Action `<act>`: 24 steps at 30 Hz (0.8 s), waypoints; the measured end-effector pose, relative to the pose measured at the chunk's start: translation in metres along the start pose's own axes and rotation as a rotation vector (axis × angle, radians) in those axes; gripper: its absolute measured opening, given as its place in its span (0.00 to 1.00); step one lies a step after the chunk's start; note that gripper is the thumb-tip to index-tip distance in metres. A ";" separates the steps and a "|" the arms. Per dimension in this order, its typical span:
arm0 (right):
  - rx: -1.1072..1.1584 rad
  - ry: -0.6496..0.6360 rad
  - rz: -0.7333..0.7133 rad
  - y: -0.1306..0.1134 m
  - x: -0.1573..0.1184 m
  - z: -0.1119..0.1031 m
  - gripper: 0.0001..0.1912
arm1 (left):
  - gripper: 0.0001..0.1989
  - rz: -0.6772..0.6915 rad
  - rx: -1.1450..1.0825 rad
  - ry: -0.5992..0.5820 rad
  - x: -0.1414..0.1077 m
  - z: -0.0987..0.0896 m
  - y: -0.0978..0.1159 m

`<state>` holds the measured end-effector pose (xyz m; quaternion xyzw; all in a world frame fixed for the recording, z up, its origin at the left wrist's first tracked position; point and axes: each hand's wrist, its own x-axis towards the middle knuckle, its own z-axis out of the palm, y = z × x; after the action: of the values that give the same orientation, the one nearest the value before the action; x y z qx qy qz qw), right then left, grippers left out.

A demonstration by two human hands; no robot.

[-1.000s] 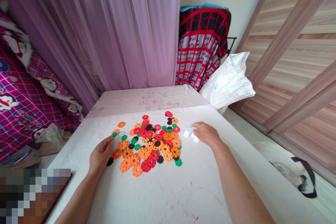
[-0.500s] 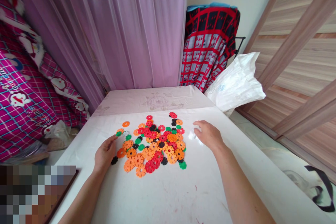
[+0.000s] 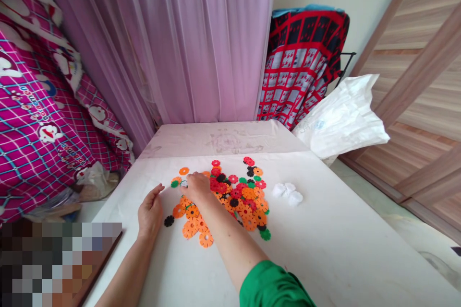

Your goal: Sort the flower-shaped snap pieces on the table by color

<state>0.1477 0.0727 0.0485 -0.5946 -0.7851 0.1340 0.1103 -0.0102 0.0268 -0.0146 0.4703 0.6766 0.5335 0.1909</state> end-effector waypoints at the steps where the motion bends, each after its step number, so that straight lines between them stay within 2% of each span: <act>1: -0.005 -0.007 0.010 -0.002 0.004 0.002 0.18 | 0.17 -0.001 -0.007 -0.001 0.000 0.000 -0.001; 9: 0.002 -0.028 0.059 -0.007 0.008 0.002 0.15 | 0.16 -0.023 -0.050 -0.036 -0.001 0.001 0.000; 13: 0.086 0.077 0.073 0.014 -0.013 -0.013 0.15 | 0.15 -0.024 -0.030 -0.039 -0.001 0.002 -0.001; 15: 0.143 0.169 0.102 0.038 -0.032 -0.026 0.13 | 0.15 -0.015 -0.009 -0.040 -0.001 0.002 -0.002; 18: 0.141 0.287 0.181 0.091 -0.069 -0.049 0.11 | 0.15 -0.003 0.028 -0.046 0.000 0.002 -0.001; 22: 0.083 0.387 0.439 0.171 -0.123 -0.081 0.13 | 0.15 -0.017 0.061 -0.050 -0.001 0.001 0.005; 24: 0.044 0.417 0.541 0.202 -0.145 -0.092 0.13 | 0.15 -0.031 0.076 -0.056 -0.001 0.000 0.008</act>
<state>0.4003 -0.0080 0.0637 -0.7933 -0.5565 0.0508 0.2417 -0.0067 0.0260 -0.0079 0.4813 0.6981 0.4910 0.1999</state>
